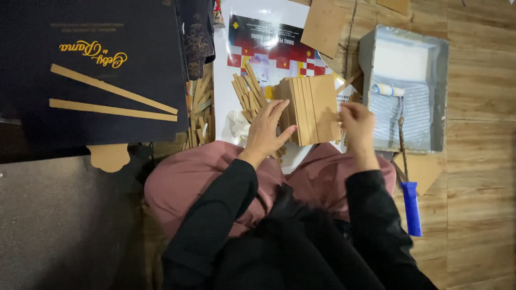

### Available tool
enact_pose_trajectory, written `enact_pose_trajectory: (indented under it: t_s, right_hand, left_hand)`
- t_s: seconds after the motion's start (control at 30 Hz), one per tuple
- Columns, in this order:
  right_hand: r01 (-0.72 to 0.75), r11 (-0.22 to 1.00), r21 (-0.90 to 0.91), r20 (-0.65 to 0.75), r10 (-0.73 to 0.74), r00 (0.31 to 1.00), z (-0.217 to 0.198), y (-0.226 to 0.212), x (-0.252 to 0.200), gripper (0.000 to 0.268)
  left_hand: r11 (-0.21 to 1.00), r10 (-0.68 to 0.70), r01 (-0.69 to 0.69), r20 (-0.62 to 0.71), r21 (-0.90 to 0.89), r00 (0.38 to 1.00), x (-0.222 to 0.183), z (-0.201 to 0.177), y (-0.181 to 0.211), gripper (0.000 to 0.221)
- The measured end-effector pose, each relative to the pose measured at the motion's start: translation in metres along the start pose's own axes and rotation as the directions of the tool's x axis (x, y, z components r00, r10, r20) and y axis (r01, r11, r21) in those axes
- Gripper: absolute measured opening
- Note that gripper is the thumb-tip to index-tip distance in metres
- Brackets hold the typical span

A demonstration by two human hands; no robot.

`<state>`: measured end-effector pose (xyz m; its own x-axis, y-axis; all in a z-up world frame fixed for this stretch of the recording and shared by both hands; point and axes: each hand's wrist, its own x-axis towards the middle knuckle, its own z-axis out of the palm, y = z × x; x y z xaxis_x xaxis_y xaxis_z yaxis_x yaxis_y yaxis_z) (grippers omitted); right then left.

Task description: Applying glue to small cardboard pieces using a paint roller dipped in a glue tray.

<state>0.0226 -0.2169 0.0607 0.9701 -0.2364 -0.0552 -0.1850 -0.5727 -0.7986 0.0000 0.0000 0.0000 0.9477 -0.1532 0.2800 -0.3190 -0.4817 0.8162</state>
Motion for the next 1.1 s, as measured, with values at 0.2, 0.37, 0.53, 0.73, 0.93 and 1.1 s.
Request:
enact_pose_trajectory:
  t_s: [0.2,0.37,0.53,0.73,0.93,1.1]
  right_hand:
    - [-0.079,0.808,-0.583,-0.234,-0.074,0.969,-0.122,0.105,0.009,0.028]
    - [-0.413,0.590,-0.694,-0.175,0.419,0.891,-0.162,0.140,-0.012,0.062]
    - [-0.412,0.628,-0.660,-0.020,0.533,0.846,-0.163,0.129,-0.031,0.063]
    - [-0.257,0.605,-0.753,-0.007,0.383,0.924,-0.201,0.151,-0.024,0.038]
    - [-0.189,0.889,-0.417,-0.005,0.206,0.979,-0.188,0.054,-0.073,0.046]
    - [-0.093,0.962,-0.256,0.241,0.157,0.958,-0.167,0.010,-0.107,0.060]
  left_hand:
    - [0.998,-0.053,0.051,0.082,0.022,0.995,0.002,-0.008,0.008,0.056]
    - [1.000,-0.007,0.006,0.053,0.025,0.999,0.001,-0.006,0.010,0.054]
    - [0.998,0.011,-0.014,0.055,0.065,0.998,0.000,-0.007,0.013,0.054]
    - [0.970,0.101,-0.128,0.135,0.208,0.986,-0.007,-0.007,0.021,0.055]
    - [0.797,0.253,-0.417,0.385,0.436,0.887,-0.014,0.008,0.045,0.059]
    - [0.698,0.312,-0.538,0.475,0.472,0.822,-0.028,0.038,0.055,0.073]
